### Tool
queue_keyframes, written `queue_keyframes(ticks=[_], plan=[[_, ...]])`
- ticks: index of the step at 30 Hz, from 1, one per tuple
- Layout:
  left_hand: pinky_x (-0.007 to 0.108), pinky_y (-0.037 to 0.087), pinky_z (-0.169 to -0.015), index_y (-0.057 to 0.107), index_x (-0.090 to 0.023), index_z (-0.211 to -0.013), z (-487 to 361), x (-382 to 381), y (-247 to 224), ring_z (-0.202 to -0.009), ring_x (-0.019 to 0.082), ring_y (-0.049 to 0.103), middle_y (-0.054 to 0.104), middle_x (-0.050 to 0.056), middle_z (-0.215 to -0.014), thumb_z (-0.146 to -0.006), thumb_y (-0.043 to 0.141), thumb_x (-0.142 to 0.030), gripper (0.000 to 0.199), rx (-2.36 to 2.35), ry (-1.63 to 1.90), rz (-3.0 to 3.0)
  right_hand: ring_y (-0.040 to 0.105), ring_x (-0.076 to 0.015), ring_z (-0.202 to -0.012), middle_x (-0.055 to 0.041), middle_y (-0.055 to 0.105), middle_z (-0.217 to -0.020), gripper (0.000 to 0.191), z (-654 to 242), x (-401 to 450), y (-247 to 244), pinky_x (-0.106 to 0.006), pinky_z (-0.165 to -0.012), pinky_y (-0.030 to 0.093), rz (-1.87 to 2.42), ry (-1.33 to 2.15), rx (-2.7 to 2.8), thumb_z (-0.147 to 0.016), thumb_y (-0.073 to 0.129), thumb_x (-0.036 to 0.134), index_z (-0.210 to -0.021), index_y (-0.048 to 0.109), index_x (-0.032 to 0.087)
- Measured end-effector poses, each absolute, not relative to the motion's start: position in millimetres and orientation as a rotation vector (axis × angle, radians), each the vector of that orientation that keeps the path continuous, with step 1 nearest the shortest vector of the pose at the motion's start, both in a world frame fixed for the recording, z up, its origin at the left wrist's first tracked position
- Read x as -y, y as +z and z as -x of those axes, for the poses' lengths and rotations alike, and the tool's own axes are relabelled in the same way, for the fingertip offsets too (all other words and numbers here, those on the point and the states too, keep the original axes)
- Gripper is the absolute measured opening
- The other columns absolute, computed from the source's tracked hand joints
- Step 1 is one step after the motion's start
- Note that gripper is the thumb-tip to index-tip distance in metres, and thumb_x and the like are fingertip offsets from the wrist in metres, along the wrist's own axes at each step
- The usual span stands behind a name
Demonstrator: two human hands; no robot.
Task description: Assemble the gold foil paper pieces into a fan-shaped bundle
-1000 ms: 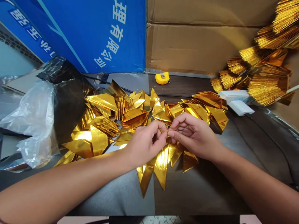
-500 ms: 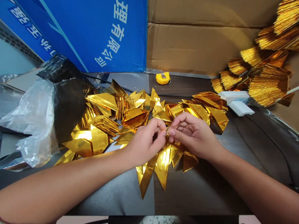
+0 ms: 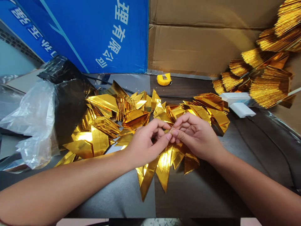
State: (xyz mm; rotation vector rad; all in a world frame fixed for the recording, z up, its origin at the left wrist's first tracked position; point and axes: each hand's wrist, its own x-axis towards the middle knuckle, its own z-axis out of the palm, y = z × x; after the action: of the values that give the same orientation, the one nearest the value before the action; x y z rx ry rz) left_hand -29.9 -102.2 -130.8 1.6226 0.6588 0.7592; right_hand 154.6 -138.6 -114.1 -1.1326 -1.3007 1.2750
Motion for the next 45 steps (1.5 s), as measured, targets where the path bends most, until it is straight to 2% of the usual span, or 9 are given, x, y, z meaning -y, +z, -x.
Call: queue_keyframes(ticks=[5, 12, 19, 26, 30, 34, 38, 45], plan=[[0.019, 0.052, -0.061, 0.056, -0.015, -0.101, 26.9, 102.3, -130.4, -0.067, 0.009, 0.064, 0.070, 0.003, -0.079, -0.093, 0.062, -0.027, 0.016, -0.641, 0.788, -1.538, 0.068, -0.0132, -0.061, 0.0004, 0.067, -0.069, 0.033, -152.8, 139.8, -114.8, -0.024, -0.053, 0.056, 1.127, 1.272, 1.273, -0.083, 0.081, 0.045, -0.086, 0.057, 0.022], [0.017, 0.054, -0.065, 0.055, -0.015, -0.089, 25.6, 101.2, -127.3, -0.072, 0.008, 0.068, 0.071, 0.003, -0.080, -0.093, 0.059, -0.022, 0.009, -0.618, 0.792, -1.519, 0.069, -0.0131, -0.062, -0.0008, 0.069, -0.071, 0.033, -153.6, 138.3, -112.9, -0.024, -0.055, 0.058, 1.136, 1.341, 1.239, -0.083, 0.082, 0.043, -0.086, 0.057, 0.021], [0.021, 0.055, -0.063, 0.055, -0.016, -0.085, 27.6, 102.0, -128.2, -0.070, 0.011, 0.070, 0.074, 0.005, -0.079, -0.091, 0.062, -0.024, 0.012, -0.738, 0.815, -1.585, 0.072, -0.0139, -0.067, -0.0006, 0.071, -0.072, 0.030, -154.4, 139.2, -114.0, -0.025, -0.060, 0.060, 1.102, 1.396, 1.210, -0.082, 0.083, 0.036, -0.089, 0.058, 0.021], [0.016, 0.048, -0.057, 0.056, -0.016, -0.085, 30.1, 102.9, -126.1, -0.061, 0.006, 0.063, 0.070, -0.001, -0.073, -0.093, 0.059, -0.020, 0.009, -0.802, 0.891, -1.923, 0.071, -0.0133, -0.064, 0.0009, 0.070, -0.069, 0.032, -151.2, 140.4, -113.7, -0.025, -0.060, 0.060, 1.146, 1.400, 1.153, -0.079, 0.084, 0.034, -0.088, 0.057, 0.021], [0.014, 0.046, -0.058, 0.060, -0.015, -0.091, 31.7, 102.6, -124.3, -0.062, 0.004, 0.061, 0.068, -0.003, -0.072, -0.094, 0.057, -0.017, 0.004, -0.755, 0.909, -2.121, 0.070, -0.0131, -0.061, -0.0003, 0.072, -0.069, 0.033, -151.7, 139.1, -114.2, -0.023, -0.056, 0.058, 1.184, 1.433, 1.083, -0.077, 0.085, 0.034, -0.089, 0.057, 0.020], [0.014, 0.048, -0.059, 0.062, -0.016, -0.098, 32.2, 102.9, -125.4, -0.064, 0.004, 0.063, 0.070, -0.003, -0.076, -0.095, 0.058, -0.018, 0.005, -0.768, 0.936, -2.128, 0.069, -0.0124, -0.058, -0.0008, 0.074, -0.068, 0.034, -152.3, 138.9, -114.8, -0.022, -0.054, 0.056, 1.180, 1.429, 1.074, -0.077, 0.085, 0.033, -0.089, 0.056, 0.020], [0.014, 0.047, -0.061, 0.063, -0.017, -0.096, 32.7, 102.7, -125.9, -0.065, 0.004, 0.063, 0.070, -0.004, -0.077, -0.095, 0.059, -0.017, 0.004, -0.769, 0.940, -2.151, 0.069, -0.0125, -0.056, -0.0003, 0.073, -0.068, 0.035, -150.0, 140.7, -114.0, -0.023, -0.053, 0.057, 1.211, 1.391, 1.082, -0.075, 0.086, 0.033, -0.089, 0.056, 0.020], [0.018, 0.045, -0.059, 0.055, -0.017, -0.095, 31.1, 102.7, -123.9, -0.063, 0.006, 0.057, 0.063, -0.003, -0.073, -0.096, 0.053, -0.021, 0.005, -0.799, 0.835, -2.007, 0.070, -0.0129, -0.057, 0.0009, 0.072, -0.068, 0.030, -146.0, 142.2, -113.2, -0.023, -0.053, 0.059, 1.181, 1.357, 1.032, -0.076, 0.083, 0.026, -0.089, 0.056, 0.021]])
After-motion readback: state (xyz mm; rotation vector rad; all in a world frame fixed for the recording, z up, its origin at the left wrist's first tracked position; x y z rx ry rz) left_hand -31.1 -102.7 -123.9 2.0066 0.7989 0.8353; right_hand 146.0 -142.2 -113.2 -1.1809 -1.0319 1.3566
